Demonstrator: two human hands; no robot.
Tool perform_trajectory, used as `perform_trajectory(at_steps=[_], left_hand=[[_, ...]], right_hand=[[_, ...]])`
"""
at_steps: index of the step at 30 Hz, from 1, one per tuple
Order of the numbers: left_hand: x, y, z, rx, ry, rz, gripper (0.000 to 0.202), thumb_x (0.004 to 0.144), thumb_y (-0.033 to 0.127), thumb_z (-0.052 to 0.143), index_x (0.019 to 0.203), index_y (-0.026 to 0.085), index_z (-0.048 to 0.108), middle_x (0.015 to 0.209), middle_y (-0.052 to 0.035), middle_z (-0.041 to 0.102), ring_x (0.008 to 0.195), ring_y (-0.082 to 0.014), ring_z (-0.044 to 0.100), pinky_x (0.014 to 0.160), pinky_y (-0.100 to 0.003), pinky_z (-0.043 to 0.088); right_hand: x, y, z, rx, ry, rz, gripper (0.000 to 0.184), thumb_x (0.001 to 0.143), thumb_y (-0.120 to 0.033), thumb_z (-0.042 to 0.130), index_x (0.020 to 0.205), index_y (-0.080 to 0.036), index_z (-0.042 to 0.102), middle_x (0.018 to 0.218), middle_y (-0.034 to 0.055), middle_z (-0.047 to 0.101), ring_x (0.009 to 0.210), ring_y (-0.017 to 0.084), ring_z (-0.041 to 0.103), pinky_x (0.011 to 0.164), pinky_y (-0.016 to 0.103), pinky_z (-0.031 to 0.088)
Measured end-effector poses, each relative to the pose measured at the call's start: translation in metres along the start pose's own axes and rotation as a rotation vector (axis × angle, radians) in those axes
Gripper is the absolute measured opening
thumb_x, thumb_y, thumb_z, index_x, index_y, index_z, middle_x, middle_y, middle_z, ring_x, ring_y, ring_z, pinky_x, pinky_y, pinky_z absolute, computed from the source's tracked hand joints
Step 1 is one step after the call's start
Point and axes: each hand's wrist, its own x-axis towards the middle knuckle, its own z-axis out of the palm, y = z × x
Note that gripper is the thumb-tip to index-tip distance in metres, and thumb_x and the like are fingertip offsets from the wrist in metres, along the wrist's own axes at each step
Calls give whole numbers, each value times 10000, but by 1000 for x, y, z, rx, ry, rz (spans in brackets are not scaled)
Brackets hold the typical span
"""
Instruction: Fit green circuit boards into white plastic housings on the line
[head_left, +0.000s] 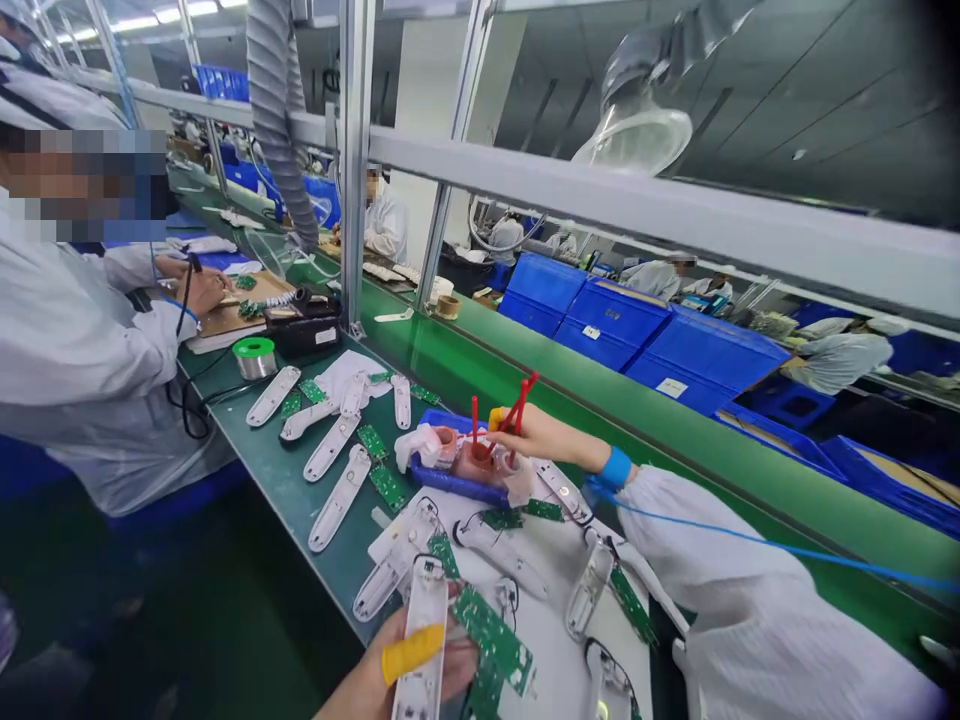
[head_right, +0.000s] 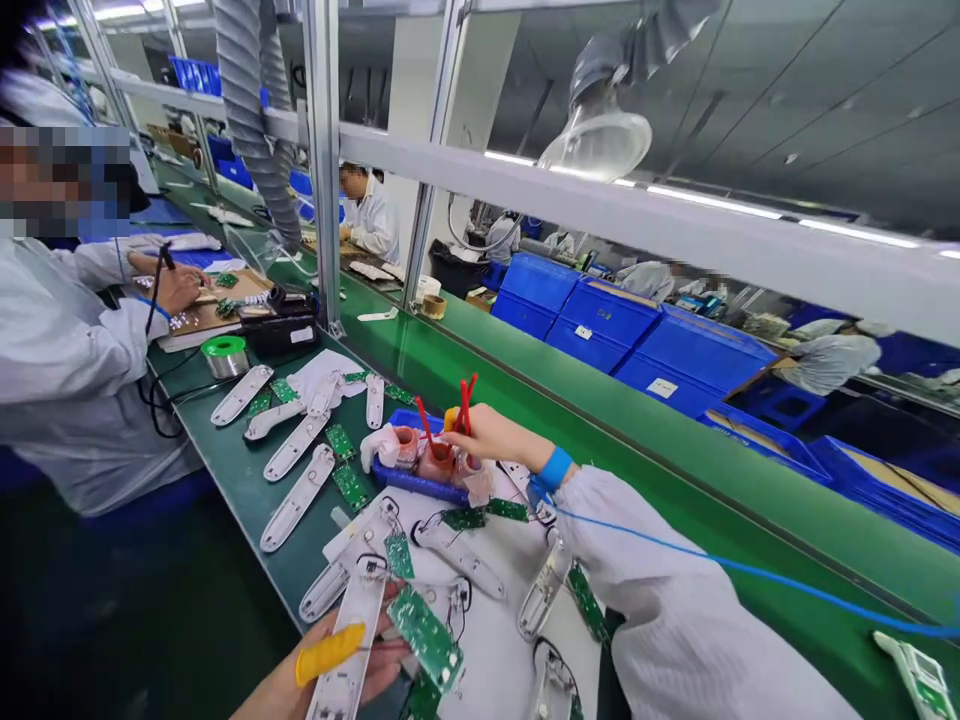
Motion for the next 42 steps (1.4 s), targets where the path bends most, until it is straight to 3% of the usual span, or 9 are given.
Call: perform_trajectory(at_steps=[2,7,13,17,21,27,33,38,42], left_hand=[[-1,1,-5,-12,-21,-25,438,780,291,690,1152,143,510,1012,-91,714,1020,-226,668,976,-350,492],[0,8,-1,-79,-53,-47,707,762,294,678,1345,58,355,1021,-161,714,1004,-297,673,934,-429,513],[4,7,9,-76,-64,-8,871,597,253,817,1357,161,400,1007,-117,716,962,-309,676,822,-440,563],[2,0,-3,97,-172,21,719,672,219,789,1312,185,462,1049,-97,706,1063,-270,642,951,-416,504],[-1,-8,-16,227,-227,19,710,749,208,726,1374,220,389,1107,-94,692,1133,-270,609,1042,-442,424],[-2,-7,-2,237,-100,-1,751,777,198,697,1395,167,272,920,-56,732,918,-228,707,911,-365,527],[-2,0,18,91,133,-18,406,725,230,732,1063,146,521,717,-36,736,706,-190,726,714,-289,592],[-3,7,28,141,205,-23,292,685,157,758,908,175,570,703,-18,726,779,-192,722,779,-302,591],[6,8,14,245,140,86,363,700,239,742,1032,183,607,833,-39,729,935,-252,689,903,-394,541]], right_hand=[[2,0,-5,34,1,-15,329,912,-426,449,732,-168,545,619,-4,550,559,108,490,564,251,399],[-8,-9,-17,57,64,-12,331,929,-423,397,744,-177,519,601,-3,526,546,114,463,542,246,382],[-27,-12,-11,33,111,20,332,937,-421,387,844,-151,555,702,53,595,603,146,536,550,259,411],[-31,-12,-7,34,107,31,290,936,-394,400,873,-161,562,736,63,635,637,154,579,575,254,431],[-31,-13,-4,18,127,31,281,927,-368,397,868,-152,567,748,75,629,645,159,566,599,267,423],[-34,-10,-8,64,165,47,298,921,-396,421,828,-156,571,660,27,579,579,123,509,549,236,398],[-38,-14,-16,144,230,90,309,896,-421,463,777,-162,582,628,18,582,551,116,513,520,232,403],[-55,-17,-25,289,391,234,340,868,-479,524,769,-164,606,609,27,637,519,131,587,501,238,477],[-92,-18,-22,471,579,387,374,833,-535,561,857,-169,632,765,74,724,626,185,688,530,270,567]])
